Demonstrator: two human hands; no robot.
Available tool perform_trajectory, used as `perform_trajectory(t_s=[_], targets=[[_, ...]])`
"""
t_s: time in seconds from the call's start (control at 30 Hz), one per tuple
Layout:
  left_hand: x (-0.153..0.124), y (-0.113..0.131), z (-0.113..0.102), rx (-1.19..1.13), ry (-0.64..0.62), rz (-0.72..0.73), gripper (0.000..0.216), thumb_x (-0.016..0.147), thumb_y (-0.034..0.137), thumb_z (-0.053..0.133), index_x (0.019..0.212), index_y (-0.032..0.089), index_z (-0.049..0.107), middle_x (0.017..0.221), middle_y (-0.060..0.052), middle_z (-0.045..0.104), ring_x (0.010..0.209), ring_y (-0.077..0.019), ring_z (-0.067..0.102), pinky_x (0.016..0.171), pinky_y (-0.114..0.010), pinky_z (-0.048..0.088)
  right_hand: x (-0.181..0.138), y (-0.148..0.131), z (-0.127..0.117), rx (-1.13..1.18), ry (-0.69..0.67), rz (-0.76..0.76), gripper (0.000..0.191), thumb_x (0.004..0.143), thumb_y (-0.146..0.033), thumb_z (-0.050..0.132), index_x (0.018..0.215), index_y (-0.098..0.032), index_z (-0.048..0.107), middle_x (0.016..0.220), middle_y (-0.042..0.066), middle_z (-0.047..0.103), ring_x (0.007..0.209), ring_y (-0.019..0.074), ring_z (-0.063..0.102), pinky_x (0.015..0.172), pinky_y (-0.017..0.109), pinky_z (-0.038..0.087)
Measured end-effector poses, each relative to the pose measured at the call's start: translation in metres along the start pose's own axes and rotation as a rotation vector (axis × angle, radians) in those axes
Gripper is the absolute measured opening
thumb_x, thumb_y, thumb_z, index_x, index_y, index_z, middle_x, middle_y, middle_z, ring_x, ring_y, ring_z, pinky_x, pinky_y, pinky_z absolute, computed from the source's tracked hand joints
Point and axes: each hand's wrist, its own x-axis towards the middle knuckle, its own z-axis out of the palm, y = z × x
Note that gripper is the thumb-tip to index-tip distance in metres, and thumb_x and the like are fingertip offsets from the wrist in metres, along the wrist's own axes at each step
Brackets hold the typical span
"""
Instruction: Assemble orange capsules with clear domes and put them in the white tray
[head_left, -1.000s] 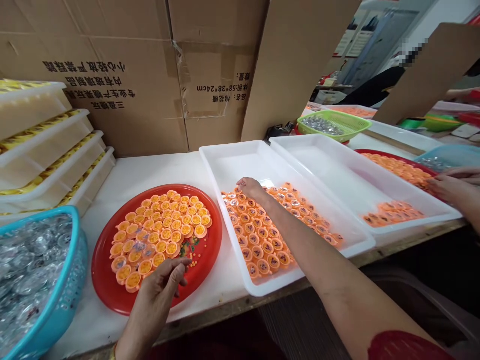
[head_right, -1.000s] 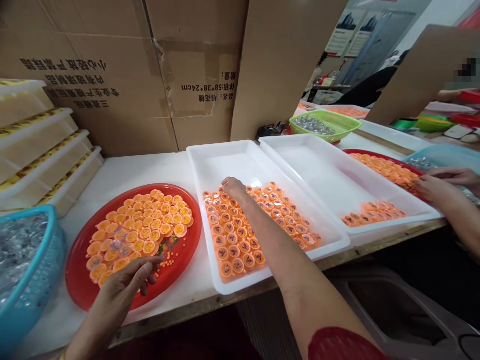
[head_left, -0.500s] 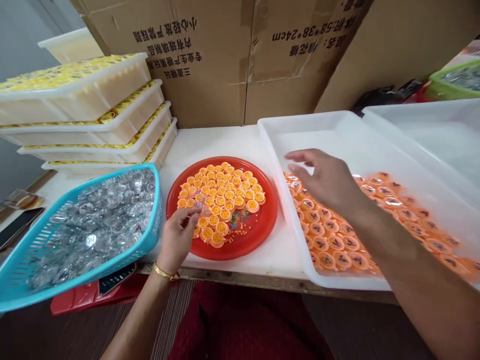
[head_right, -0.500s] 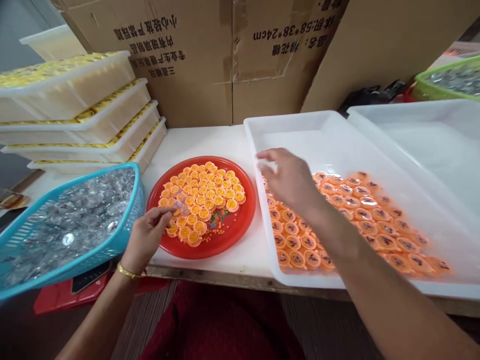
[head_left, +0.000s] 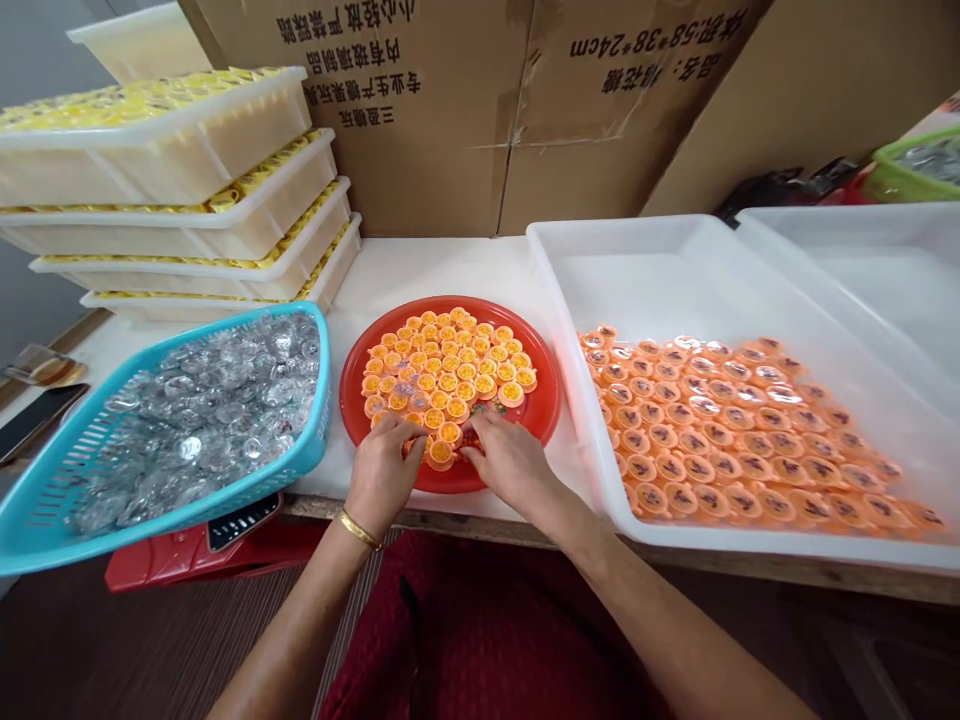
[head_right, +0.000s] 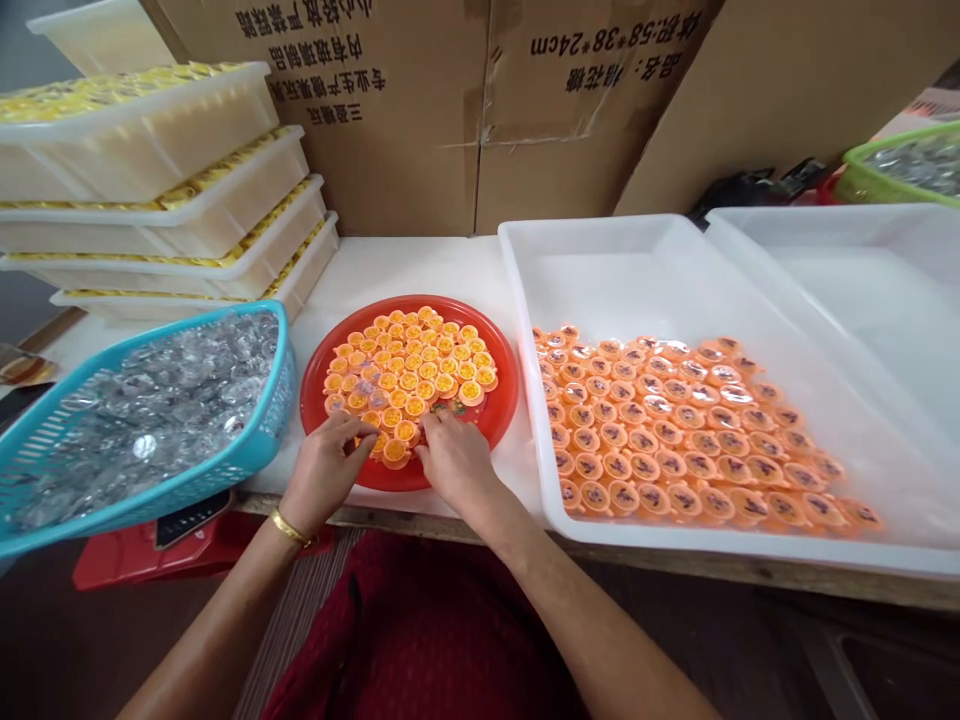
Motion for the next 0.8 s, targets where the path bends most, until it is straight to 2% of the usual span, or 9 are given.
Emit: perform_trajectory(t_s=[0.13,0.23,0.43,0.57,0.67,0.8], targets=[[-0.009,0.001,0.003,0.031,-0.084,0.023,0.013,0.084,0.017,0.056,0.081,0.018,0.068,0.081,-0.003,0.058,0.073,-0.0146,0.057,0.068,-0.026,0.042,-0.006,-0.006,0.002,0.023,0.043,0.007,0.011,0.089,-0.025,0.054,0.093,-0.018,0.061,0.098,0.007,0.066,0.084,0.0219,0.065,0.068,0.031,0.046],[-0.014,0.002,0.006,0.079,-0.119,0.042,0.012,0.084,0.017,0.055,0.081,0.018,0.067,0.081,-0.003,0.055,0.074,-0.0152,0.057,0.068,-0.026,0.043,-0.012,-0.007,0.007,0.001,0.034,-0.01,0.011,0.087,-0.028,0.058,0.093,-0.019,0.062,0.098,0.008,0.066,0.084,0.0231,0.065,0.069,0.032,0.046],[-0.016,0.005,0.01,0.072,-0.11,0.048,0.012,0.085,0.016,0.056,0.078,0.018,0.066,0.08,-0.003,0.055,0.074,-0.0155,0.058,0.067,-0.026,0.042,-0.012,-0.01,0.013,-0.014,0.05,-0.063,0.005,0.086,-0.024,0.06,0.087,-0.02,0.063,0.093,0.007,0.066,0.079,0.0208,0.063,0.067,0.03,0.043],[-0.009,0.004,0.001,-0.02,-0.065,0.032,0.014,0.084,0.016,0.056,0.077,0.018,0.068,0.078,-0.002,0.058,0.071,-0.0136,0.057,0.067,-0.025,0.042,-0.01,-0.006,0.008,0.055,0.005,-0.081,0.005,0.085,-0.019,0.059,0.081,-0.02,0.062,0.089,0.004,0.065,0.074,0.0169,0.061,0.06,0.025,0.038],[-0.001,0.003,-0.006,-0.005,-0.023,0.012,0.014,0.083,0.016,0.057,0.077,0.018,0.069,0.078,-0.003,0.06,0.068,-0.0131,0.055,0.064,-0.025,0.04,-0.013,0.002,0.002,0.118,0.007,-0.098,0.005,0.083,-0.016,0.06,0.079,-0.019,0.06,0.085,0.003,0.064,0.073,0.0158,0.061,0.06,0.024,0.038],[0.003,0.008,0.0,-0.023,-0.088,0.016,0.016,0.085,0.021,0.055,0.082,0.02,0.071,0.077,-0.003,0.064,0.067,-0.0136,0.055,0.064,-0.026,0.04,-0.024,0.014,-0.003,0.233,0.054,-0.115,0.01,0.082,-0.014,0.06,0.073,-0.019,0.057,0.079,0.001,0.064,0.069,0.0145,0.059,0.063,0.024,0.041]])
